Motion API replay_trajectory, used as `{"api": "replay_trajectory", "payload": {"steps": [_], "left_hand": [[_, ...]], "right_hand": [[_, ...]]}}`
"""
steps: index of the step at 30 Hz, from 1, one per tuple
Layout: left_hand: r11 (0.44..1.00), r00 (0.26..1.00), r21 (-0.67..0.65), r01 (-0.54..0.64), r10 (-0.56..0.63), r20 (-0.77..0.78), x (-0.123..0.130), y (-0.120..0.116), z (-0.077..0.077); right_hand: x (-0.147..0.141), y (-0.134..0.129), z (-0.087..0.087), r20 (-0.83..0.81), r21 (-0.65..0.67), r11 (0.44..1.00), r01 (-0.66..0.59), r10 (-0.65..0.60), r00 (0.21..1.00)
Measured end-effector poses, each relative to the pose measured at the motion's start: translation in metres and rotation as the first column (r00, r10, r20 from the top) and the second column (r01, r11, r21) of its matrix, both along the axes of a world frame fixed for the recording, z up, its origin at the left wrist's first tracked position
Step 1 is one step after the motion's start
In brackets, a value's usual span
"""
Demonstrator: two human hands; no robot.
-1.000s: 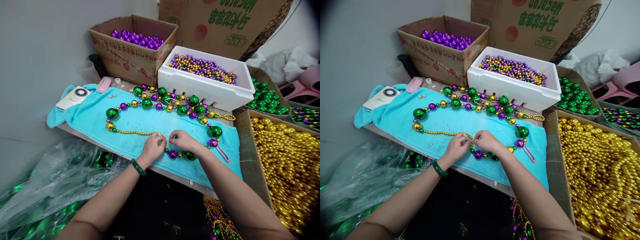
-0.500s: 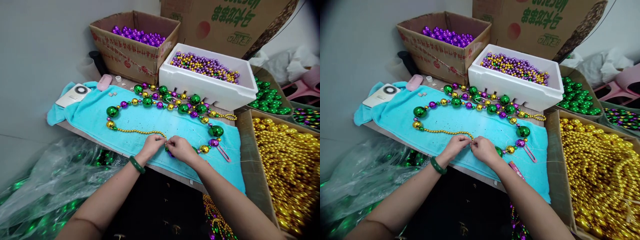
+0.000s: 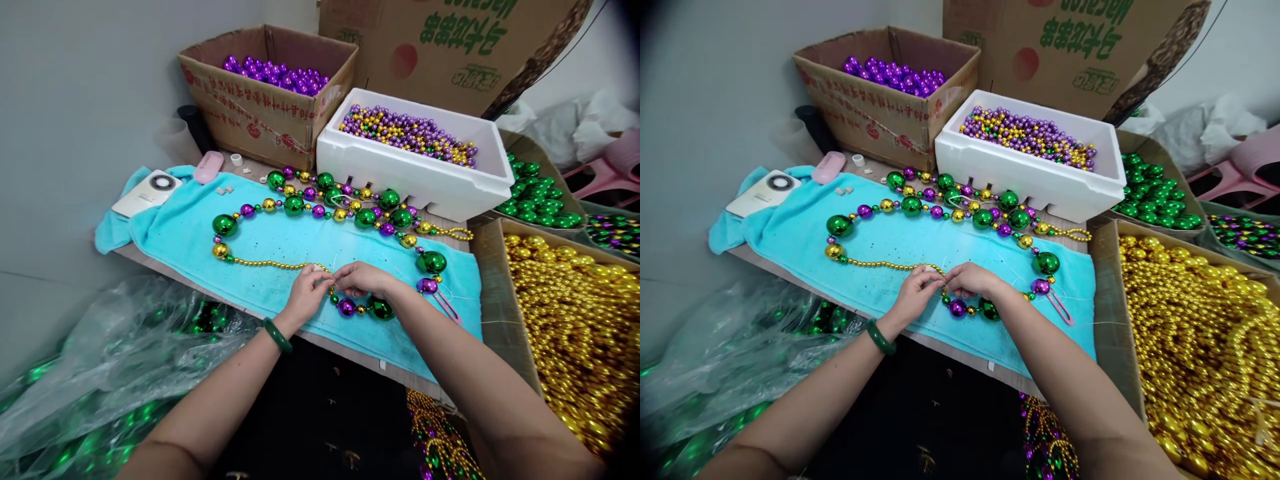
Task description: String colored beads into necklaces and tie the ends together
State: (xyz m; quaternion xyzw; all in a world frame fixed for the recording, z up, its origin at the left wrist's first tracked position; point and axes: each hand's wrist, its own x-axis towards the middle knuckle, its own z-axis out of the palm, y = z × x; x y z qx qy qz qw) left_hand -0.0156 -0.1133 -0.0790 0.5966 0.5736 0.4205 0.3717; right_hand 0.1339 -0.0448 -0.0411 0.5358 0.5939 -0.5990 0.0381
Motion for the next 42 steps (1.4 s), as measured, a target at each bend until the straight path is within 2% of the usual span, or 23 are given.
{"api": "replay_trajectory", "payload": {"steps": [4,9,12,16,21,24,26,28,29,30,31,32,33,34,36,39,42], "left_hand": [[0.999,0.999,0.027,-0.037,0.036,0.037,0.0,-0.001,-0.005],[0.99,0.995,0.099,-0.096,0.094,0.021,-0.005,-0.008,-0.007],[0.986,0.99,0.169,0.014,0.01,-0.142,-0.013,-0.014,-0.005],[0.947,0.921,0.238,0.217,-0.118,-0.372,-0.027,-0.021,-0.005],[0.937,0.885,0.232,0.262,-0.138,-0.444,-0.04,-0.025,-0.013],[0.956,0.927,0.215,0.197,-0.111,-0.357,-0.037,-0.025,-0.014],[0.983,0.985,0.171,0.072,-0.043,-0.169,-0.031,-0.023,-0.011],[0.998,0.992,0.027,-0.056,0.053,0.111,-0.021,-0.02,-0.007],[0.993,0.96,-0.075,-0.088,0.105,0.261,-0.015,-0.018,-0.004],[0.98,0.901,-0.177,-0.091,0.157,0.405,-0.01,-0.015,-0.002],[0.962,0.82,-0.262,-0.071,0.206,0.534,-0.005,-0.013,0.0],[0.945,0.726,-0.324,-0.041,0.251,0.64,0.0,-0.01,0.002],[0.932,0.631,-0.363,-0.011,0.288,0.72,0.003,-0.007,0.004],[0.924,0.545,-0.383,0.016,0.313,0.778,0.005,-0.004,0.005],[0.919,0.418,-0.39,0.059,0.332,0.846,0.006,0.001,0.007],[0.914,0.308,-0.394,0.094,0.349,0.885,0.005,0.006,0.008],[0.903,0.261,-0.416,0.107,0.378,0.888,0.005,0.007,0.01]], "right_hand": [[0.001,0.005,-0.001,0.073,0.066,0.994,-0.082,0.078,0.994],[0.01,0.01,0.004,0.242,0.217,0.965,-0.144,0.09,0.966],[0.023,0.014,0.006,0.381,0.278,0.935,-0.22,0.102,0.919],[0.038,0.018,0.006,0.514,0.345,0.887,-0.306,0.094,0.852],[0.048,0.017,0.004,0.558,0.393,0.864,-0.315,0.048,0.829],[0.05,0.013,0.007,0.494,0.408,0.875,-0.26,0.028,0.869],[0.048,0.009,0.01,0.416,0.407,0.887,-0.217,0.032,0.909],[0.044,0.005,0.013,0.23,0.393,0.913,-0.112,0.02,0.973],[0.042,0.002,0.013,0.064,0.35,0.937,-0.01,-0.013,0.998],[0.039,-0.001,0.012,-0.134,0.265,0.958,0.11,-0.076,0.988],[0.036,-0.003,0.011,-0.328,0.138,0.965,0.221,-0.167,0.93],[0.033,-0.005,0.009,-0.478,-0.009,0.953,0.304,-0.271,0.835],[0.03,-0.006,0.007,-0.565,-0.14,0.925,0.354,-0.368,0.738],[0.027,-0.007,0.005,-0.599,-0.228,0.895,0.383,-0.439,0.67],[0.022,-0.008,0.002,-0.605,-0.32,0.847,0.425,-0.528,0.596],[0.015,-0.007,0.001,-0.576,-0.345,0.825,0.447,-0.562,0.594],[0.008,-0.007,0.001,-0.556,-0.321,0.837,0.443,-0.545,0.628]]}}
